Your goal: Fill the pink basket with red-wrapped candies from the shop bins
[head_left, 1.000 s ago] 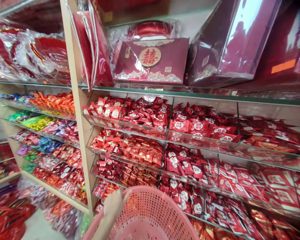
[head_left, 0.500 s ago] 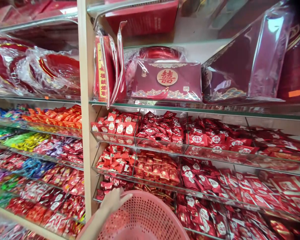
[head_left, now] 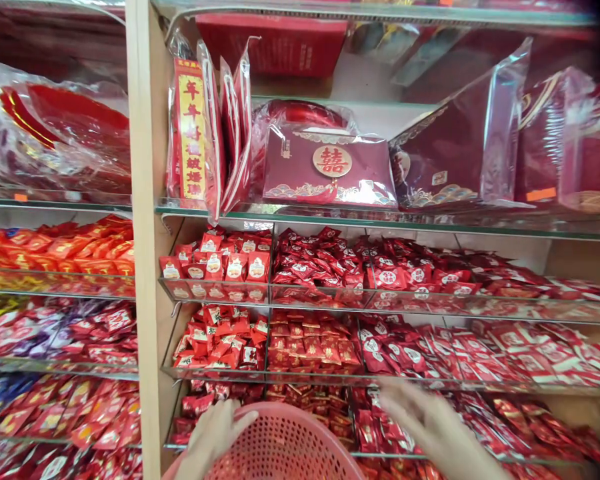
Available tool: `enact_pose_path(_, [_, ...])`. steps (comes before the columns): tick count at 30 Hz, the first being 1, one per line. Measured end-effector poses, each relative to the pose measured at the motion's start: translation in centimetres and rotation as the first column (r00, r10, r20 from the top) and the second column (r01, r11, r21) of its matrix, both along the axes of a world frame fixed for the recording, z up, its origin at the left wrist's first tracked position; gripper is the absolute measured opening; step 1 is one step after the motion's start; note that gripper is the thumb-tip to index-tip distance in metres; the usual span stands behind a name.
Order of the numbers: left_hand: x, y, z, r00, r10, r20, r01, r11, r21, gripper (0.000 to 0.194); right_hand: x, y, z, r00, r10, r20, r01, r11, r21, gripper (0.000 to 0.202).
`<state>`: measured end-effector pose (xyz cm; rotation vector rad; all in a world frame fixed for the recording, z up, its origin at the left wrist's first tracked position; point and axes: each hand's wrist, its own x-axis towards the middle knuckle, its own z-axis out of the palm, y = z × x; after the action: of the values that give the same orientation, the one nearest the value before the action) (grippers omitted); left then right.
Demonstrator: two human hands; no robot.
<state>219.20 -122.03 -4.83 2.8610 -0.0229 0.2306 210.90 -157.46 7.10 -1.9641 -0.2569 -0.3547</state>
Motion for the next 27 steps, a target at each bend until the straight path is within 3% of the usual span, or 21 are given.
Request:
enact_pose_path(2, [0.2, 0.1, -0.1, 1.000, -0.010, 0.004, 0.010, 1.000, -0.002, 0.063, 2.7, 1.0, 6.2, 0.975, 0.019, 0.221, 0.036, 0.969, -0.243, 0.033])
enact_pose_path(5, [0.5, 0.3, -0.2, 1.000, -0.022, -0.001, 0.022, 1.000, -0.017, 0.063, 6.2, 3.4, 14.5, 0.854, 0.042, 0.519, 0.202, 0.892, -0.404, 0.034])
enact_pose_path(7, [0.7, 0.3, -0.3, 1.000, -0.026, -0.003, 0.026, 0.999, -0.022, 0.062, 8.5, 5.0, 18.0, 0.808, 0.084, 0.584, 0.269, 0.828, -0.492, 0.037])
enact_pose_path(9, [0.9, 0.2, -0.2, 1.000, -0.024, -0.007, 0.024, 0.999, -0.024, 0.062, 10.6, 6.1, 20.0, 0.815, 0.108, 0.570, 0.309, 0.750, -0.584, 0.043])
enact_pose_path(14, [0.6, -0.3, 0.2, 1.000, 0.000, -0.013, 0.000, 0.999, -0.032, 0.062, 14.1, 6.9, 21.1, 0.915, 0.068, 0.398, 0.294, 0.563, -0.772, 0.054])
enact_pose_path(20, [0.0, -1.0, 0.3, 0.998, 0.047, -0.046, -0.049, 0.998, -0.049, 0.064, 14.9, 7.3, 21.1, 0.933, 0.064, 0.354, 0.294, 0.430, -0.854, 0.055])
enact_pose_path(24, [-0.2, -1.8, 0.0, 0.995, 0.081, -0.057, -0.085, 0.995, -0.058, 0.065, 15.0, 7.7, 20.8, 0.908, 0.081, 0.411, 0.346, 0.406, -0.846, 0.047])
enact_pose_path(27, [-0.3, -2.4, 0.2, 0.994, 0.100, -0.048, -0.102, 0.994, -0.049, 0.065, 15.4, 7.7, 20.7, 0.900, 0.084, 0.427, 0.343, 0.468, -0.815, 0.048])
